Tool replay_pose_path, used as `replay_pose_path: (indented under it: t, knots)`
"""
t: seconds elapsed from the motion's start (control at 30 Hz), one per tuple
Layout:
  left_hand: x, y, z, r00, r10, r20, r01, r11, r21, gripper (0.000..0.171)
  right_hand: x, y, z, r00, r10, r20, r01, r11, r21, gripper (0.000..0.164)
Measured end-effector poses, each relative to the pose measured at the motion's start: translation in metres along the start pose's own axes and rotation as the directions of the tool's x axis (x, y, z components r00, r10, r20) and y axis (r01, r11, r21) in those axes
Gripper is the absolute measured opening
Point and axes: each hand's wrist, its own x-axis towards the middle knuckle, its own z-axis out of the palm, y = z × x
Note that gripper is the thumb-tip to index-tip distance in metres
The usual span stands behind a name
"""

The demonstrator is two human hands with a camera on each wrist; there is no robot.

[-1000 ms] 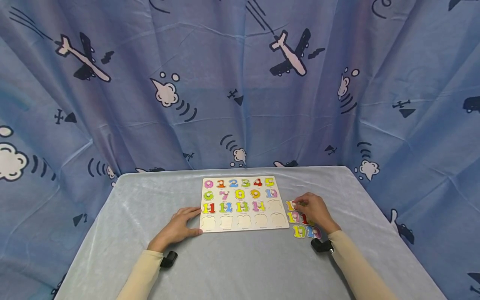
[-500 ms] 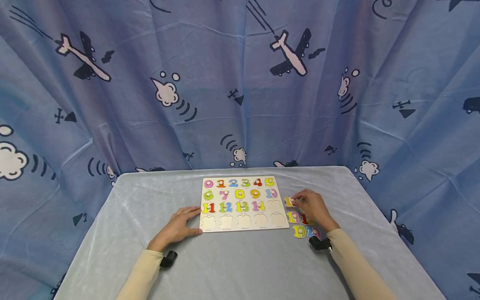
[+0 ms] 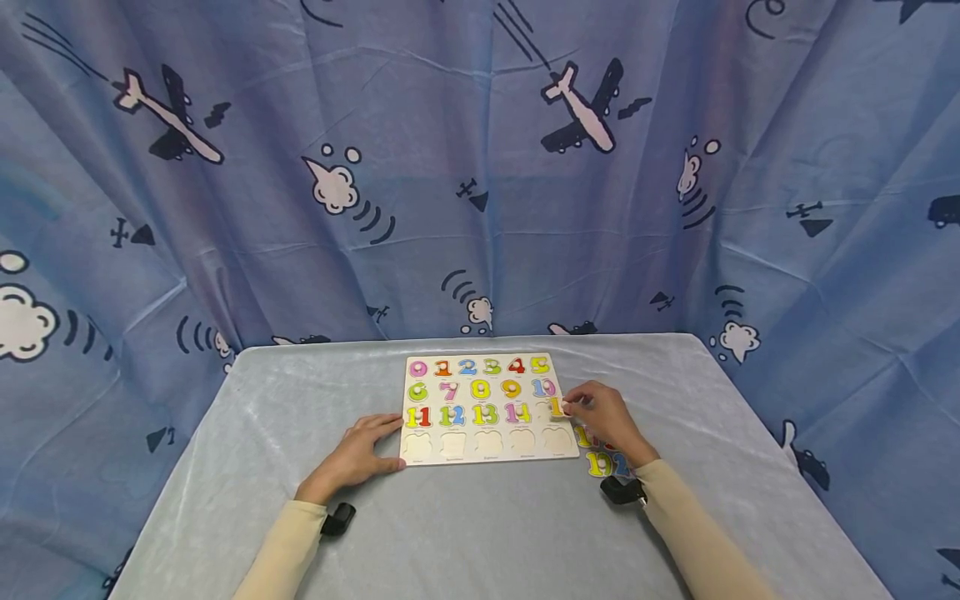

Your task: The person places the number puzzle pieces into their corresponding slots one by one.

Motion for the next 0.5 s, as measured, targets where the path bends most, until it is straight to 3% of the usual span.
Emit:
replay_pose_path:
  t: [0.5]
  knots:
    - [0.0,0.001,-0.001,1.0,-0.008,0.006,0.008,1.0,-0.012,0.075,0.007,-0.001,0.019,0.998,-0.06,0.035,0.061,0.997,-0.042,0.012]
